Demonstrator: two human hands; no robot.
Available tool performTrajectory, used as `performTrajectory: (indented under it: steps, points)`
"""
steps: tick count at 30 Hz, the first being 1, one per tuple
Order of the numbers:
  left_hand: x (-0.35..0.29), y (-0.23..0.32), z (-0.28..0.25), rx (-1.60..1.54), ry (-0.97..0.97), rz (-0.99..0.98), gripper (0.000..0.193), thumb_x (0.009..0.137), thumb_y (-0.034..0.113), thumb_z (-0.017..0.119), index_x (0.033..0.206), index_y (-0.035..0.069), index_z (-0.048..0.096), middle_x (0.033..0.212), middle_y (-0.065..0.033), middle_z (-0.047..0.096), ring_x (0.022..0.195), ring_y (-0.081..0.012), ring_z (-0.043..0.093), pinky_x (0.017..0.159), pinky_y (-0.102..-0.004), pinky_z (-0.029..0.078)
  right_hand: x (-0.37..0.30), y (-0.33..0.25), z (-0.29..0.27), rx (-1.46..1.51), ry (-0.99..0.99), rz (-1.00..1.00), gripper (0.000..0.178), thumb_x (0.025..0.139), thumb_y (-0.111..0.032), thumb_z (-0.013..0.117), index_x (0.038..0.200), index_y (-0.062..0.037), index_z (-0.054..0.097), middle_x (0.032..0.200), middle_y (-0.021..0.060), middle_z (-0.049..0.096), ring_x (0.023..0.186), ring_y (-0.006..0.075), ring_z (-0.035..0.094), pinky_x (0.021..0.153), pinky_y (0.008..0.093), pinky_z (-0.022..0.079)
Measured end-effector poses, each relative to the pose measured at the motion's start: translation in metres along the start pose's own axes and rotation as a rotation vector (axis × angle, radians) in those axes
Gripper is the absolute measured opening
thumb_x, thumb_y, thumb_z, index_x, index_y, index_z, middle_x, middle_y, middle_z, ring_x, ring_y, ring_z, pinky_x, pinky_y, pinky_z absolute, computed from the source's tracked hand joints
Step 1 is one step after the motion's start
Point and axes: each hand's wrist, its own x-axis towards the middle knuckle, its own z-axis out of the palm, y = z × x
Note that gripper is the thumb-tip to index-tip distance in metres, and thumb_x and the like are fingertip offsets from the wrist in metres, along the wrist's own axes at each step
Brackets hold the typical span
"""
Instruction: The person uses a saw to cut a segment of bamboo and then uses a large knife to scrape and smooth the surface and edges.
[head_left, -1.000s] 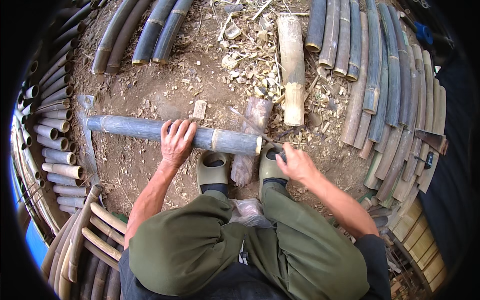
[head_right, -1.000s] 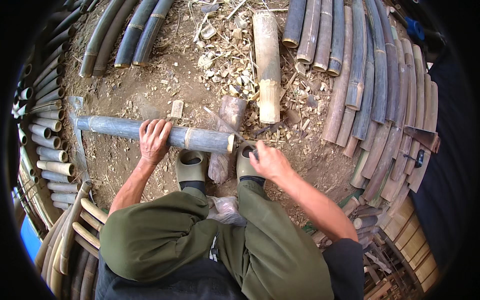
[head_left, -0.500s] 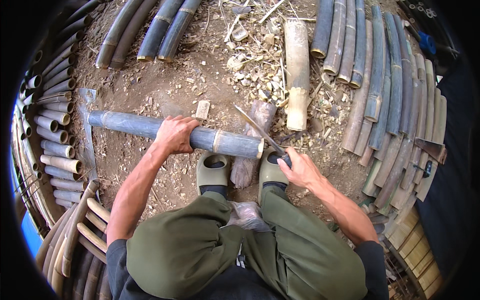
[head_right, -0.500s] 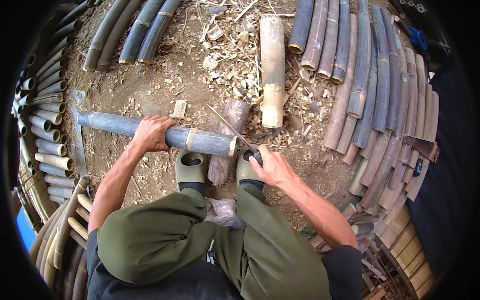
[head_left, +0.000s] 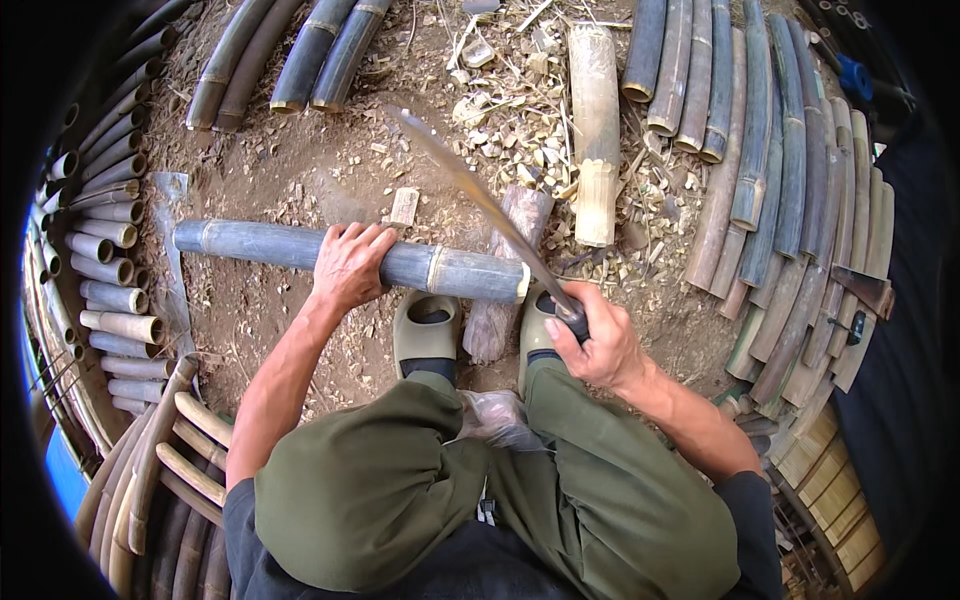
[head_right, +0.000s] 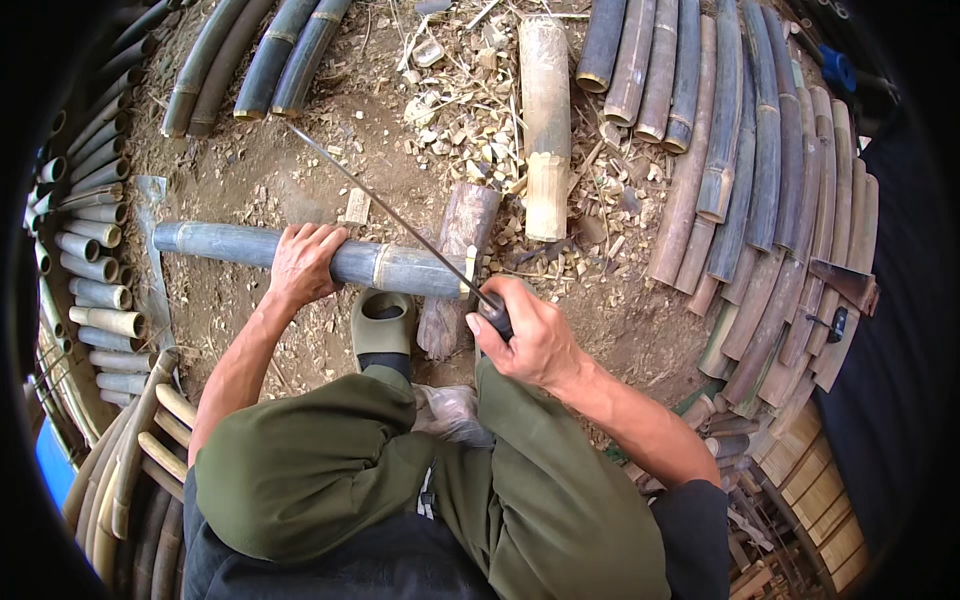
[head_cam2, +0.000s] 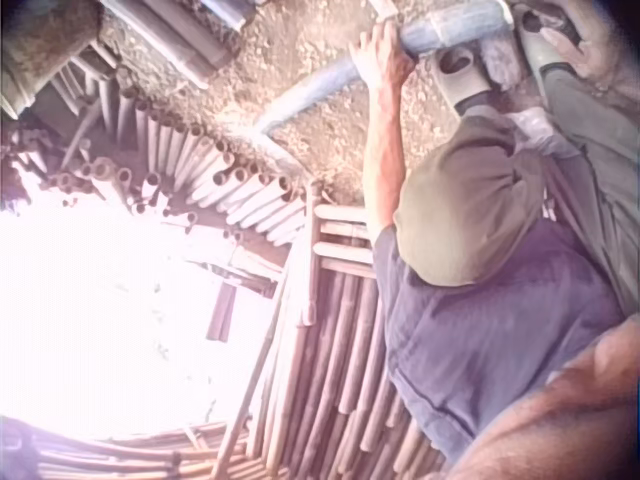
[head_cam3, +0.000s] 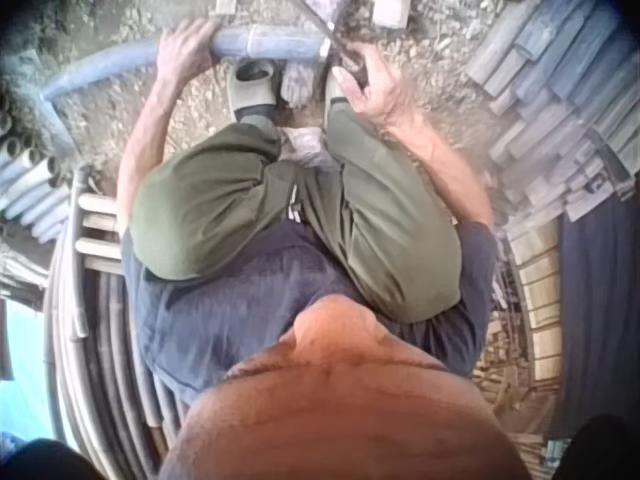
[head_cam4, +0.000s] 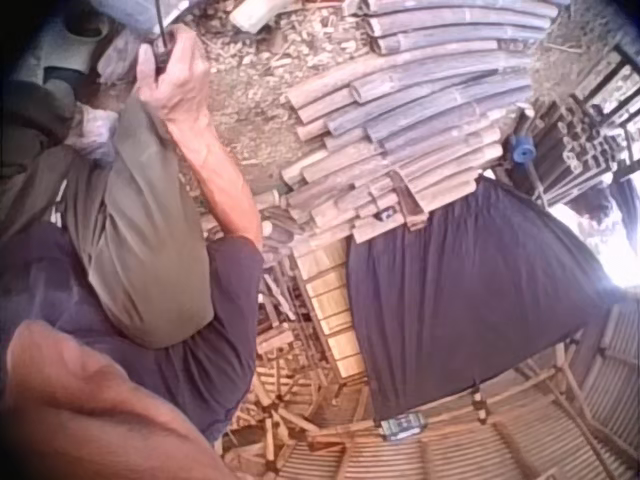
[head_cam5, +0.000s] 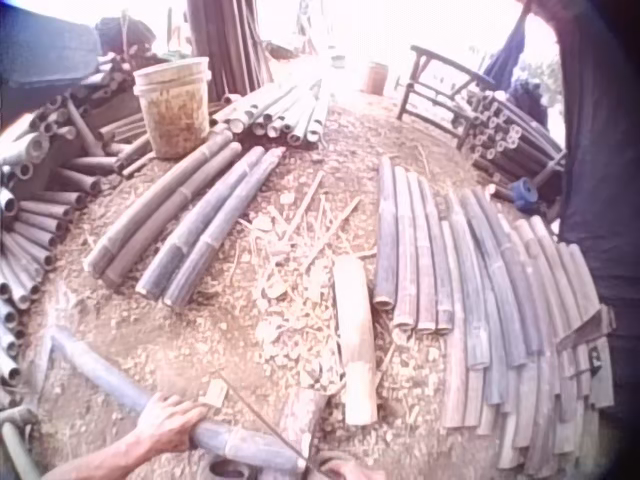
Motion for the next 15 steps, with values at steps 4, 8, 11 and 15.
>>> performTrajectory:
  steps: [4, 8, 11, 15]
  points:
    - [0.001, 0.002, 0.013, 0.029, 0.129, 0.034, 0.054, 0.066, 0.013, 0.076, 0.117, 0.015, 0.061, 0.115, -0.0019, 0.067, 0.105, -0.0224, 0.063, 0.095, -0.0441, 0.044, -0.017, 0.058, -0.002, -0.438, -0.477, 0.459, 0.03, 0.096, -0.026, 0.061, 0.103, 0.0019, 0.052, 0.07, 0.0217, 0.065, 0.068, 0.0382, 0.071, 0.055, 0.044, 0.055]
    - [-0.012, -0.004, 0.026, 0.056, 0.272, 0.043, 0.061, 0.06, 0.022, 0.083, 0.115, 0.014, 0.059, 0.111, -0.0042, 0.066, 0.107, -0.024, 0.062, 0.098, -0.0433, 0.043, -0.006, 0.024, -0.01, -0.124, -0.331, 0.335, 0.031, 0.096, -0.027, 0.062, 0.103, 0.0016, 0.052, 0.066, 0.0177, 0.063, 0.062, 0.0368, 0.069, 0.054, 0.0438, 0.055]
    - [-0.012, 0.003, 0.027, 0.066, 0.35, 0.046, 0.055, 0.064, 0.023, 0.081, 0.113, 0.012, 0.059, 0.111, -0.0043, 0.065, 0.107, -0.0244, 0.061, 0.098, -0.0443, 0.043, -0.002, 0.007, -0.005, -0.061, -0.05, 0.043, 0.032, 0.095, -0.028, 0.064, 0.102, 0.0012, 0.054, 0.069, 0.0156, 0.062, 0.058, 0.0324, 0.067, 0.053, 0.043, 0.055]
    - [-0.009, 0.009, 0.025, 0.146, 0.411, 0.039, 0.056, 0.067, 0.018, 0.078, 0.118, 0.013, 0.058, 0.112, -0.0055, 0.062, 0.111, -0.0255, 0.059, 0.1, -0.0446, 0.041, -0.012, 0.061, -0.008, -0.293, -0.444, 0.521, 0.031, 0.094, -0.026, 0.062, 0.107, 0.0008, 0.052, 0.074, 0.0285, 0.066, 0.067, 0.0459, 0.067, 0.059, 0.0504, 0.056]
